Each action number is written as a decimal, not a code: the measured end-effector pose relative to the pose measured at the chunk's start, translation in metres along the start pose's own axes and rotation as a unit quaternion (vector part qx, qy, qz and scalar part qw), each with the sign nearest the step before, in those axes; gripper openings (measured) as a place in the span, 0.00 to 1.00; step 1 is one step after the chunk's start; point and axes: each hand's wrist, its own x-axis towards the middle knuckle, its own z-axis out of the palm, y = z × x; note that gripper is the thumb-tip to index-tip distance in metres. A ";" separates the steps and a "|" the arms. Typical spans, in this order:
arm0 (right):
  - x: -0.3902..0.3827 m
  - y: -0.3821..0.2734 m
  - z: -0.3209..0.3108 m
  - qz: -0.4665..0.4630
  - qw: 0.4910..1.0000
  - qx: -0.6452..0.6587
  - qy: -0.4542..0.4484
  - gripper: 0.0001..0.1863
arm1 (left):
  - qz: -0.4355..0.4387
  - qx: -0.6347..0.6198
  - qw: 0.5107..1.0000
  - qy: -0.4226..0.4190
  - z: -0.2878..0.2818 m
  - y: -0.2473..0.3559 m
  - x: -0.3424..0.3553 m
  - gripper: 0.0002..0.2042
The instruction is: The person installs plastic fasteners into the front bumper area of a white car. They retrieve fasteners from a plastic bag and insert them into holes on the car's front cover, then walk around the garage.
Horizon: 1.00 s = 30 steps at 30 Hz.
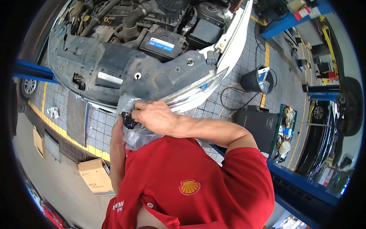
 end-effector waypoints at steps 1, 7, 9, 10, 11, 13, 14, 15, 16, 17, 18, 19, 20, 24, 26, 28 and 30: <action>-0.002 0.001 0.001 -0.014 0.999 0.014 0.031 0.05 | 0.004 0.001 1.000 -0.019 -0.001 0.000 0.002 0.29; -0.011 0.007 0.003 -0.057 0.990 0.077 0.106 0.11 | -0.006 0.016 0.999 -0.027 0.001 0.002 0.007 0.29; -0.014 0.008 0.003 -0.042 0.984 0.117 0.125 0.11 | -0.009 0.018 0.999 -0.042 0.005 0.002 0.009 0.29; -0.017 0.010 0.002 -0.029 0.981 0.142 0.132 0.11 | -0.008 0.019 0.999 -0.045 0.007 0.001 0.010 0.29; -0.019 0.012 0.001 -0.018 0.972 0.181 0.146 0.11 | -0.012 0.019 0.999 -0.046 0.010 0.001 0.011 0.30; -0.025 0.023 -0.004 0.012 0.951 0.264 0.160 0.11 | -0.010 0.022 0.999 -0.032 0.014 -0.001 0.012 0.30; -0.028 0.035 -0.010 0.021 0.947 0.267 0.176 0.10 | -0.012 0.023 0.999 -0.020 0.015 -0.002 0.012 0.31; -0.028 0.053 -0.017 0.019 0.945 0.235 0.225 0.09 | -0.011 0.028 1.000 -0.002 0.017 -0.004 0.013 0.31; -0.037 0.072 -0.028 0.152 0.909 0.350 0.169 0.11 | -0.009 0.032 0.999 0.018 0.018 -0.005 0.013 0.32; -0.037 0.099 -0.039 0.173 0.900 0.337 0.215 0.12 | -0.007 0.027 1.000 0.011 0.020 -0.006 0.012 0.31; -0.038 0.131 -0.053 0.213 0.883 0.362 0.209 0.12 | -0.005 0.022 1.000 0.004 0.021 -0.006 0.012 0.30; -0.040 0.161 -0.063 0.204 0.875 0.369 0.237 0.13 | 0.001 0.016 1.000 0.000 0.022 -0.006 0.013 0.30; -0.040 0.191 -0.071 0.252 0.875 0.326 0.254 0.13 | 0.001 0.023 1.000 -0.001 0.024 -0.006 0.014 0.30; -0.049 0.278 -0.093 0.339 0.909 0.165 0.179 0.10 | 0.006 0.019 1.000 0.007 0.031 -0.009 0.016 0.31; -0.047 0.296 -0.095 0.319 0.925 0.137 0.157 0.09 | 0.011 0.012 1.000 0.013 0.034 -0.010 0.016 0.31; -0.043 0.303 -0.097 0.321 0.929 0.129 0.127 0.08 | 0.022 0.012 0.999 0.030 0.037 -0.012 0.017 0.31; -0.037 0.302 -0.100 0.344 0.924 0.138 0.095 0.07 | 0.025 0.008 0.999 0.032 0.038 -0.014 0.017 0.32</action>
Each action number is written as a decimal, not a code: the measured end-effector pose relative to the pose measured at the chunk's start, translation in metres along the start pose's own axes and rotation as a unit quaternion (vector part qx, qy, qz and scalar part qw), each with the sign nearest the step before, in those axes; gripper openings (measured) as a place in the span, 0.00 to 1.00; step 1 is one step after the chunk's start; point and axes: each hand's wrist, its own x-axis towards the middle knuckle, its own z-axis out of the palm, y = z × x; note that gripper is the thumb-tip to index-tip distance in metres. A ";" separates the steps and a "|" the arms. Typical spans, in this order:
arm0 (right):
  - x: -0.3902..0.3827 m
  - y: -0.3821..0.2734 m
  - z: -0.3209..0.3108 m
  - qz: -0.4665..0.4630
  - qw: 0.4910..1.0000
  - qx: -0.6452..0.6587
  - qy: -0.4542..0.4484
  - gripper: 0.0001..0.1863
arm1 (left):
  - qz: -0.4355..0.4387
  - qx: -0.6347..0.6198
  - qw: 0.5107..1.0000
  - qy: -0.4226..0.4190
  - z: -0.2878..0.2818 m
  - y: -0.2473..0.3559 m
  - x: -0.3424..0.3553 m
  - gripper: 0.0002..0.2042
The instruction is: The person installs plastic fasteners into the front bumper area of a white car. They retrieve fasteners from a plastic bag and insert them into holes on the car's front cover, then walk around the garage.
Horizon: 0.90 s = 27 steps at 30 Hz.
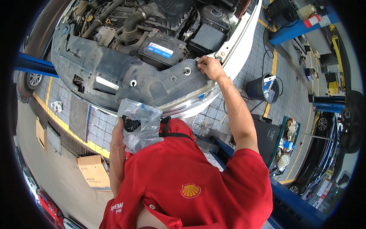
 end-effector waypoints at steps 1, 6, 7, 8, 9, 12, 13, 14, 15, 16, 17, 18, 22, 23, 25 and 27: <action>0.000 -0.002 -0.001 0.008 1.000 -0.007 0.001 0.08 | 0.008 -0.006 1.000 0.001 0.001 -0.001 0.000 0.32; 0.002 -0.007 0.000 -0.029 0.986 -0.161 0.019 0.13 | -0.003 -0.036 0.999 -0.001 0.004 -0.006 0.000 0.32; 0.003 -0.006 0.000 -0.034 0.984 -0.176 0.017 0.13 | -0.002 -0.040 0.999 -0.001 0.005 -0.007 0.000 0.32; 0.004 -0.005 0.001 -0.035 0.981 -0.191 0.012 0.13 | -0.006 -0.039 0.999 0.002 0.006 -0.008 -0.001 0.32; 0.006 -0.005 0.001 -0.034 0.980 -0.193 0.011 0.13 | -0.006 -0.041 0.999 0.003 0.008 -0.008 -0.001 0.33; 0.014 -0.007 0.000 0.015 0.986 -0.167 -0.019 0.13 | -0.010 -0.053 0.999 0.002 0.010 -0.008 -0.002 0.33; 0.017 -0.008 -0.001 0.033 0.987 -0.155 0.006 0.14 | -0.008 -0.069 0.998 -0.005 0.010 -0.008 -0.002 0.33; 0.021 -0.010 -0.003 0.031 0.987 -0.160 0.000 0.15 | -0.010 -0.053 0.999 0.000 0.010 -0.008 -0.002 0.33; 0.025 -0.012 -0.005 0.039 0.985 -0.164 -0.017 0.15 | -0.010 -0.049 0.999 0.000 0.009 -0.008 -0.003 0.33; 0.029 -0.013 -0.006 0.067 0.982 -0.172 -0.034 0.16 | -0.008 -0.045 0.999 0.000 0.008 -0.009 -0.004 0.34; 0.032 -0.013 -0.009 0.133 0.982 -0.123 -0.051 0.17 | -0.010 -0.038 0.999 0.007 0.007 -0.008 -0.005 0.34; 0.034 -0.012 -0.009 0.102 0.978 -0.173 -0.055 0.18 | -0.014 -0.031 0.999 0.014 0.006 -0.008 -0.006 0.34; 0.037 -0.002 -0.015 0.050 0.966 -0.245 -0.058 0.21 | -0.021 -0.036 0.999 -0.009 0.005 -0.009 -0.005 0.34; 0.034 -0.001 -0.018 0.035 0.975 -0.209 -0.060 0.22 | -0.028 -0.032 0.999 -0.007 0.006 -0.009 -0.003 0.33; 0.024 -0.005 -0.024 0.083 0.994 -0.044 -0.048 0.23 | -0.035 -0.028 0.999 0.000 0.008 -0.009 0.001 0.32; 0.008 -0.022 -0.028 0.031 0.999 -0.022 0.017 0.19 | -0.029 -0.019 0.999 -0.011 0.010 -0.007 0.002 0.29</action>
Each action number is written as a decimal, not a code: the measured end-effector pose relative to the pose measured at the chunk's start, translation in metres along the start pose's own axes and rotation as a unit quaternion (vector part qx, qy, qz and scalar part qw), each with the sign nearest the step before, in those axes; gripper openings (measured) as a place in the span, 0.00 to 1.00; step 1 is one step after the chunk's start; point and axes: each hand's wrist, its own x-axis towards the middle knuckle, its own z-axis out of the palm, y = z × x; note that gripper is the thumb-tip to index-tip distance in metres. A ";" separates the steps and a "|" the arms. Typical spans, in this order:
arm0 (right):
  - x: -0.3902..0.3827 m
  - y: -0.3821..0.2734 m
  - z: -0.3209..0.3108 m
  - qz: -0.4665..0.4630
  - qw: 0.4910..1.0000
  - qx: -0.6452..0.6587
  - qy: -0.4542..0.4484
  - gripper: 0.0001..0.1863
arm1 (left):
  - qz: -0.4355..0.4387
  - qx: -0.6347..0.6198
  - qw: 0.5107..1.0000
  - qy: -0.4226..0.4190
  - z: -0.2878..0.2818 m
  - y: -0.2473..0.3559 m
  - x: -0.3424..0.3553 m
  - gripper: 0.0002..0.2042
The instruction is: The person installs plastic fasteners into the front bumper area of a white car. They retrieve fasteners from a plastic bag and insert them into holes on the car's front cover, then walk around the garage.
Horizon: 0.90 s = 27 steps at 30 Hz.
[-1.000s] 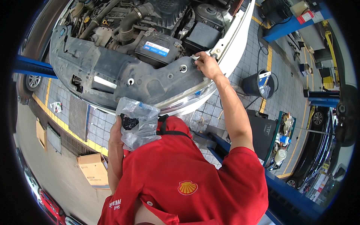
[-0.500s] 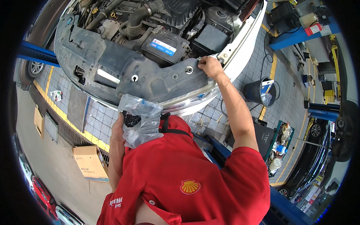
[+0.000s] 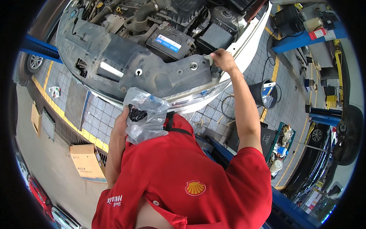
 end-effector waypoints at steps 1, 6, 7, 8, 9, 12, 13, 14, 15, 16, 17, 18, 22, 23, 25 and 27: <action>-0.009 -0.015 -0.006 0.017 0.999 -0.031 0.041 0.18 | -0.003 0.011 1.000 0.001 0.001 -0.001 -0.001 0.29; -0.101 -0.110 0.025 -0.187 0.974 0.123 -0.043 0.10 | -0.037 0.009 0.999 0.021 0.002 0.001 -0.005 0.28; -0.122 -0.127 0.036 -0.210 0.971 0.089 -0.069 0.10 | -0.051 0.003 0.998 0.030 0.002 0.003 -0.004 0.28; -0.141 -0.142 0.048 -0.259 0.959 0.063 -0.093 0.10 | -0.041 0.012 0.999 0.002 0.001 0.004 -0.004 0.28; -0.151 -0.155 0.060 -0.344 0.934 0.000 -0.093 0.09 | -0.053 0.020 0.998 0.009 0.001 0.004 -0.005 0.27; -0.180 -0.177 0.090 -0.368 0.913 -0.029 -0.175 0.08 | -0.028 0.034 0.999 -0.008 0.001 0.004 -0.010 0.28; -0.185 -0.181 0.099 -0.354 0.912 -0.040 -0.205 0.08 | -0.012 0.028 0.999 -0.031 0.001 0.005 -0.011 0.28; -0.187 -0.185 0.106 -0.355 0.904 -0.064 -0.229 0.08 | -0.024 0.040 0.999 -0.006 0.000 0.005 -0.012 0.27; -0.189 -0.187 0.113 -0.371 0.897 -0.082 -0.227 0.07 | -0.021 0.038 0.999 -0.008 -0.001 0.005 -0.012 0.27; -0.190 -0.188 0.119 -0.376 0.892 -0.104 -0.227 0.07 | -0.019 0.037 0.999 -0.010 -0.002 0.004 -0.013 0.27; -0.191 -0.189 0.124 -0.373 0.889 -0.129 -0.232 0.07 | -0.016 0.036 0.999 -0.014 -0.004 0.004 -0.013 0.26; -0.192 -0.189 0.128 -0.377 0.884 -0.160 -0.224 0.08 | -0.015 0.018 1.000 -0.021 -0.006 0.004 -0.014 0.26; -0.194 -0.189 0.135 -0.386 0.872 -0.237 -0.184 0.13 | -0.035 0.001 0.999 -0.010 -0.010 0.004 -0.015 0.26; -0.194 -0.189 0.136 -0.385 0.873 -0.239 -0.182 0.13 | -0.025 0.004 0.999 -0.026 -0.009 0.005 -0.016 0.26; -0.194 -0.189 0.139 -0.385 0.877 -0.231 -0.171 0.13 | -0.017 0.010 0.999 -0.047 -0.006 0.008 -0.017 0.26; -0.194 -0.190 0.143 -0.388 0.884 -0.211 -0.155 0.12 | -0.013 0.019 0.999 -0.036 -0.002 0.011 -0.020 0.27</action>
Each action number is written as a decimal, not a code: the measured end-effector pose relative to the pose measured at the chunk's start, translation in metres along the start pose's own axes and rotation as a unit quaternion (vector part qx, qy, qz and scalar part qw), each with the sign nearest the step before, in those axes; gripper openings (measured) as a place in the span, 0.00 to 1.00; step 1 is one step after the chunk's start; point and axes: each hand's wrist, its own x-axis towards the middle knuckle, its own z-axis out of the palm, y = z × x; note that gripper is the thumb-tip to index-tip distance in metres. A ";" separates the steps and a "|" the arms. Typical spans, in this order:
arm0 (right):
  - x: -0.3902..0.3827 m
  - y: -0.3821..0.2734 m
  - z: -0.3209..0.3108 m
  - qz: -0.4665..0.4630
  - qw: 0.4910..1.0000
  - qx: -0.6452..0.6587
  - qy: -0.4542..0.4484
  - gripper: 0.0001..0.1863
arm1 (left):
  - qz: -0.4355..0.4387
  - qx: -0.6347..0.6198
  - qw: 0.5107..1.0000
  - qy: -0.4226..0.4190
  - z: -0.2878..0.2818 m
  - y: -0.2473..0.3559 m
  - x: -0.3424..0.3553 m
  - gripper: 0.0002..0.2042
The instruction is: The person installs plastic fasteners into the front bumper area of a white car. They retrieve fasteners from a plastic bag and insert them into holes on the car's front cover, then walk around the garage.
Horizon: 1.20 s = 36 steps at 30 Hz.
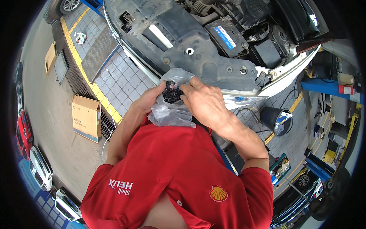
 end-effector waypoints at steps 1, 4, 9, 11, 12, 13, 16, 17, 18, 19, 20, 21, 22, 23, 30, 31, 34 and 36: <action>0.001 -0.001 0.001 0.006 1.000 -0.004 0.004 0.11 | 0.015 -0.006 1.000 -0.016 0.002 0.002 -0.001 0.27; 0.005 -0.004 0.003 0.017 1.000 -0.009 0.011 0.09 | 0.005 -0.011 1.000 0.001 0.005 0.006 -0.003 0.27; 0.006 -0.010 0.002 0.011 1.000 0.020 0.022 0.07 | 0.006 -0.010 1.000 0.001 0.003 0.007 -0.001 0.26; 0.006 -0.012 0.002 -0.002 1.000 0.010 0.000 0.08 | 0.002 -0.010 1.000 -0.002 0.001 0.008 -0.001 0.26; 0.006 -0.013 0.002 -0.009 1.000 0.007 -0.010 0.09 | -0.003 -0.006 1.000 0.000 0.001 0.009 -0.001 0.26; 0.007 -0.013 0.003 -0.020 1.000 -0.001 -0.008 0.09 | -0.005 0.000 1.000 0.004 0.001 0.010 -0.002 0.26; 0.008 -0.011 0.007 -0.053 0.998 -0.023 -0.006 0.10 | -0.002 -0.007 1.000 -0.004 0.003 0.010 -0.002 0.26; 0.009 -0.009 0.008 -0.063 0.998 -0.029 -0.010 0.11 | -0.010 -0.003 1.000 0.007 0.003 0.011 -0.002 0.26; 0.009 -0.007 0.009 -0.070 0.997 -0.035 -0.012 0.11 | -0.012 -0.002 1.000 0.007 0.003 0.011 -0.002 0.26; 0.009 -0.005 0.010 -0.082 0.996 -0.039 0.000 0.10 | -0.007 -0.011 1.000 -0.007 0.003 0.011 -0.001 0.26; 0.009 -0.004 0.011 -0.090 0.995 -0.044 0.014 0.10 | -0.013 -0.003 1.000 0.004 0.002 0.011 0.000 0.26; 0.010 -0.002 0.011 -0.102 0.993 -0.048 0.018 0.10 | -0.012 -0.005 1.000 0.001 0.002 0.010 0.001 0.26; 0.009 -0.001 0.010 -0.091 0.995 -0.029 0.021 0.09 | -0.001 -0.018 1.000 -0.024 0.000 0.010 0.002 0.26; 0.008 -0.001 0.010 -0.083 0.996 -0.010 0.014 0.09 | -0.014 -0.001 1.000 0.000 -0.001 0.010 0.003 0.26; -0.023 0.030 -0.014 0.063 0.969 0.223 0.085 0.08 | -0.026 -0.026 0.998 0.045 0.001 0.007 0.005 0.25; -0.027 0.052 -0.020 0.097 0.947 0.277 0.131 0.08 | -0.010 -0.018 0.999 0.041 0.002 0.007 0.004 0.25; -0.037 0.149 -0.044 0.205 0.909 0.291 0.216 0.08 | 0.019 0.011 0.998 0.052 0.005 0.009 0.003 0.25; -0.044 0.217 -0.046 0.312 0.863 0.306 0.254 0.09 | 0.027 0.008 0.998 0.051 0.005 0.009 0.003 0.25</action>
